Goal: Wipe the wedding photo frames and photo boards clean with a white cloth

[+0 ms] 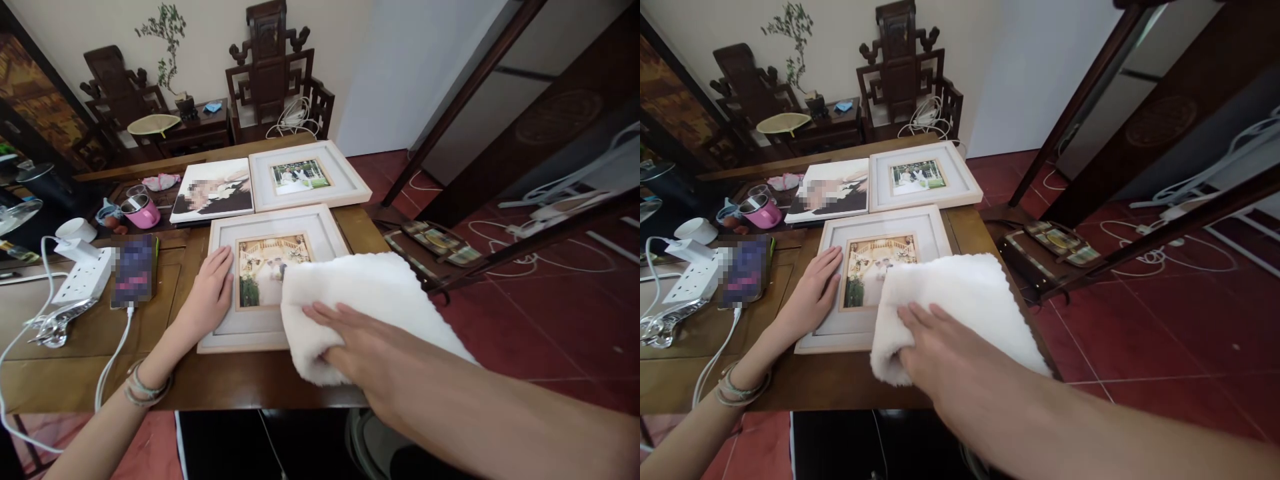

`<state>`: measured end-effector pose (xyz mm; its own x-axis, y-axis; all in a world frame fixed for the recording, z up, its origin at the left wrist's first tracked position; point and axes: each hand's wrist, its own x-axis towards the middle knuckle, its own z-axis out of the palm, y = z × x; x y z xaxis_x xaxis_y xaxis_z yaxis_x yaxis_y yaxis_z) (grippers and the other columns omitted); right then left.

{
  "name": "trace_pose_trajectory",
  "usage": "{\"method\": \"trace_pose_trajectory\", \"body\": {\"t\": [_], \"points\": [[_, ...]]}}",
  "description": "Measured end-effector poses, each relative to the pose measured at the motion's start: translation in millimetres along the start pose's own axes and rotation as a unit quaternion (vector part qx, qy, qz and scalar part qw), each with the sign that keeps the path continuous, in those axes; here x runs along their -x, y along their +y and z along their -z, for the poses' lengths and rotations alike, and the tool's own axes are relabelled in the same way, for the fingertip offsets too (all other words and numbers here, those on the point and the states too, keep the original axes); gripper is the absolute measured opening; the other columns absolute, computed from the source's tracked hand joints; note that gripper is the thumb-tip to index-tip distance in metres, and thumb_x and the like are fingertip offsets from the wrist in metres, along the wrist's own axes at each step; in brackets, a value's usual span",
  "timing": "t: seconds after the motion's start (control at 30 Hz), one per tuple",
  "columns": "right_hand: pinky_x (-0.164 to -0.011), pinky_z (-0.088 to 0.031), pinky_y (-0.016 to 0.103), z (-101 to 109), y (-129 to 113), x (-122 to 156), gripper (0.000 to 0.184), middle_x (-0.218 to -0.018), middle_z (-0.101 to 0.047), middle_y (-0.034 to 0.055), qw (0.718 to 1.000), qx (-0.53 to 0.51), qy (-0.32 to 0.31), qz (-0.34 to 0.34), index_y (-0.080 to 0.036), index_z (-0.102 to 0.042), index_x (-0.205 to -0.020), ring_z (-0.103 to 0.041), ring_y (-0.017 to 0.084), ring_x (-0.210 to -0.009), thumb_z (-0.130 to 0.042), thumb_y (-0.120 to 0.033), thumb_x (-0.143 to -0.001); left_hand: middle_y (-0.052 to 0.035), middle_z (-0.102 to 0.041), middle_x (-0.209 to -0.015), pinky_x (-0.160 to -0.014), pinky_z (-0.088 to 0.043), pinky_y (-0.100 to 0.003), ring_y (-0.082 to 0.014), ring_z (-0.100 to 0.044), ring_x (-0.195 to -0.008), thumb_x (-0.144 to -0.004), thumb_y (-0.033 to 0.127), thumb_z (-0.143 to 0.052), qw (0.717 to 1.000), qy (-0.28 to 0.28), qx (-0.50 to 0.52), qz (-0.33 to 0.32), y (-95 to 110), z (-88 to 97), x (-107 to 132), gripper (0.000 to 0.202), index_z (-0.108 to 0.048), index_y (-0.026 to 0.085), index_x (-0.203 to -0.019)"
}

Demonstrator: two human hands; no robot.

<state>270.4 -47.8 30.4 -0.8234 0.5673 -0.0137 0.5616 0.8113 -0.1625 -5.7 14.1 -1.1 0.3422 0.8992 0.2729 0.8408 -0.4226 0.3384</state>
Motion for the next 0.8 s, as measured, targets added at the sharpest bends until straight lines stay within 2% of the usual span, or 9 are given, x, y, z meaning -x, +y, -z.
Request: {"method": "trace_pose_trajectory", "body": {"t": [0.1,0.17,0.2,0.3,0.4,0.47,0.53,0.63,0.8], "points": [[-0.109,-0.039,0.051,11.4,31.5,-9.4,0.046,-0.146,-0.046,0.0208,0.999,0.002,0.051,0.000,-0.015,-0.069,-0.105,-0.039,0.033,-0.137,-0.059,0.001,-0.063,-0.0189,-0.046,-0.148,-0.117,-0.029,-0.057,-0.0298,-0.036,-0.142,-0.099,0.027,-0.033,1.000,0.000,0.002,-0.002,0.1,0.9,0.7,0.047,-0.045,0.011,-0.141],[-0.110,-0.036,0.054,26.5,58.4,-21.8,0.067,-0.154,-0.035,0.0175,0.995,0.048,0.088,-0.016,-0.016,-0.066,-0.112,-0.032,0.031,-0.141,-0.045,0.015,-0.056,-0.0184,-0.045,-0.149,-0.117,-0.029,-0.057,-0.0298,-0.035,-0.142,-0.099,0.027,-0.033,1.000,-0.003,0.004,-0.004,0.0,1.4,0.9,0.047,-0.044,0.011,-0.142],[-0.109,-0.035,0.058,35.2,71.1,-29.2,0.072,-0.157,-0.029,0.0168,0.992,0.079,0.095,-0.033,-0.015,-0.066,-0.114,-0.029,0.033,-0.142,-0.042,0.017,-0.055,-0.0187,-0.045,-0.149,-0.117,-0.029,-0.057,-0.0297,-0.035,-0.142,-0.099,0.027,-0.033,1.000,-0.004,0.005,-0.005,-0.1,1.6,1.0,0.047,-0.044,0.011,-0.142],[-0.106,-0.032,0.068,56.8,98.6,-52.2,0.063,-0.158,-0.021,0.0194,0.980,0.169,0.083,-0.062,-0.010,-0.067,-0.111,-0.025,0.042,-0.142,-0.045,0.019,-0.060,-0.0212,-0.045,-0.148,-0.117,-0.029,-0.055,-0.0302,-0.035,-0.142,-0.099,0.026,-0.033,1.000,-0.005,0.006,-0.007,-0.3,1.7,0.6,0.048,-0.046,0.007,-0.141],[-0.106,-0.028,0.070,57.9,106.2,-67.8,0.051,-0.155,-0.030,0.0212,0.975,0.210,0.026,-0.065,-0.008,-0.070,-0.106,-0.025,0.042,-0.142,-0.050,0.016,-0.065,-0.0215,-0.046,-0.147,-0.117,-0.030,-0.055,-0.0305,-0.036,-0.142,-0.099,0.026,-0.033,1.000,-0.004,0.006,-0.006,-0.9,1.3,0.3,0.048,-0.046,0.006,-0.140],[-0.107,-0.031,0.066,47.3,100.7,-70.2,0.052,-0.152,-0.036,0.0200,0.978,0.201,-0.021,-0.052,-0.010,-0.070,-0.107,-0.029,0.041,-0.141,-0.054,0.016,-0.064,-0.0204,-0.046,-0.147,-0.116,-0.031,-0.056,-0.0302,-0.037,-0.141,-0.099,0.026,-0.034,1.000,-0.002,0.008,-0.008,-1.5,0.8,0.4,0.047,-0.046,0.009,-0.141],[-0.107,-0.034,0.061,34.2,87.4,-65.6,0.050,-0.150,-0.040,0.0197,0.981,0.187,-0.031,-0.042,-0.011,-0.072,-0.105,-0.035,0.041,-0.138,-0.058,0.013,-0.064,-0.0198,-0.046,-0.148,-0.116,-0.031,-0.056,-0.0301,-0.037,-0.141,-0.098,0.026,-0.034,1.000,0.001,0.008,-0.009,-2.0,0.3,0.5,0.047,-0.046,0.010,-0.141],[-0.105,-0.038,0.056,20.6,55.2,-48.8,0.035,-0.145,-0.047,0.0213,0.987,0.158,-0.005,-0.039,-0.011,-0.074,-0.098,-0.042,0.042,-0.133,-0.062,0.005,-0.070,-0.0198,-0.045,-0.148,-0.116,-0.030,-0.057,-0.0303,-0.036,-0.142,-0.098,0.026,-0.034,1.000,0.002,0.004,-0.003,-2.0,-0.4,0.7,0.047,-0.046,0.010,-0.141],[-0.096,-0.046,0.055,12.9,-1.6,-19.6,0.020,-0.140,-0.054,0.0187,0.997,0.059,-0.048,-0.028,-0.018,-0.075,-0.091,-0.053,0.043,-0.123,-0.069,-0.013,-0.074,-0.0201,-0.044,-0.149,-0.117,-0.029,-0.056,-0.0299,-0.036,-0.142,-0.099,0.026,-0.033,1.000,-0.002,0.002,0.003,-1.4,-1.2,0.7,0.048,-0.045,0.009,-0.141]]}}
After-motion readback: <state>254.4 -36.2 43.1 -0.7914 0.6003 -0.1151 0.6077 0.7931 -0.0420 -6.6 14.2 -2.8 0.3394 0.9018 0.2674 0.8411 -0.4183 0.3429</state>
